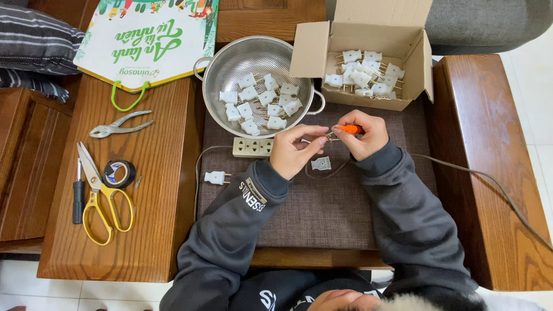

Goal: The person assembles a power plug by attaching wires to a white plastic plug housing and tightening a screw using a small orange-handled screwdriver.

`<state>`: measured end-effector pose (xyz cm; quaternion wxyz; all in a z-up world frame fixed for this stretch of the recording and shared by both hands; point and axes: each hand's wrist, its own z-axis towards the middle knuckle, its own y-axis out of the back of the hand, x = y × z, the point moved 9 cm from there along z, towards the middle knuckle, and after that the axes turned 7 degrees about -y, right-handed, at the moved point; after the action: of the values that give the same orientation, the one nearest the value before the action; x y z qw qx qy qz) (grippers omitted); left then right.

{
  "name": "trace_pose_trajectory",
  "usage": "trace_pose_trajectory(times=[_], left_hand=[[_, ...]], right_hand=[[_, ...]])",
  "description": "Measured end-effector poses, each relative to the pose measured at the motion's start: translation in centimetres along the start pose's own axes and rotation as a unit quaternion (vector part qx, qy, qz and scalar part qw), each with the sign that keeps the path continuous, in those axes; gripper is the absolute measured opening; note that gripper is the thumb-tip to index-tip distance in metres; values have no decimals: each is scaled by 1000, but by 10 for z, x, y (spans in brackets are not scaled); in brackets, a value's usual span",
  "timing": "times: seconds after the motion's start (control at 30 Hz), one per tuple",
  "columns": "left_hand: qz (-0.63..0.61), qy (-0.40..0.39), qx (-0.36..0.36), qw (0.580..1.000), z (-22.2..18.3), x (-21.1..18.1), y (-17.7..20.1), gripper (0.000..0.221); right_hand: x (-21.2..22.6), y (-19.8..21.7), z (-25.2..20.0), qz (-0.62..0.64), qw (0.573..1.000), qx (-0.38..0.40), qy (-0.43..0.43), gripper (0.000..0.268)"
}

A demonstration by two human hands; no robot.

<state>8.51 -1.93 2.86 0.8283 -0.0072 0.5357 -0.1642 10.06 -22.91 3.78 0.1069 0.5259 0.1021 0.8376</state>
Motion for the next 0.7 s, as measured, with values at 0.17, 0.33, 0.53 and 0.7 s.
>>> trace_pose_trajectory(times=[0.17, 0.33, 0.53, 0.7], left_hand=[[18, -9, 13, 1000, 0, -7, -1, 26], [39, 4, 22, 999, 0, -5, 0, 27], [70, 18, 27, 997, -2, 8, 3, 30], [61, 2, -36, 997, 0, 6, 12, 22]], right_hand=[[-9, -1, -1, 1, 1000, -1, -4, 8], [-25, -2, 0, 12, 999, 6, -29, 9], [-32, -2, 1, 6, 999, 8, -47, 9], [-66, 21, 6, -142, 980, -8, -136, 11]])
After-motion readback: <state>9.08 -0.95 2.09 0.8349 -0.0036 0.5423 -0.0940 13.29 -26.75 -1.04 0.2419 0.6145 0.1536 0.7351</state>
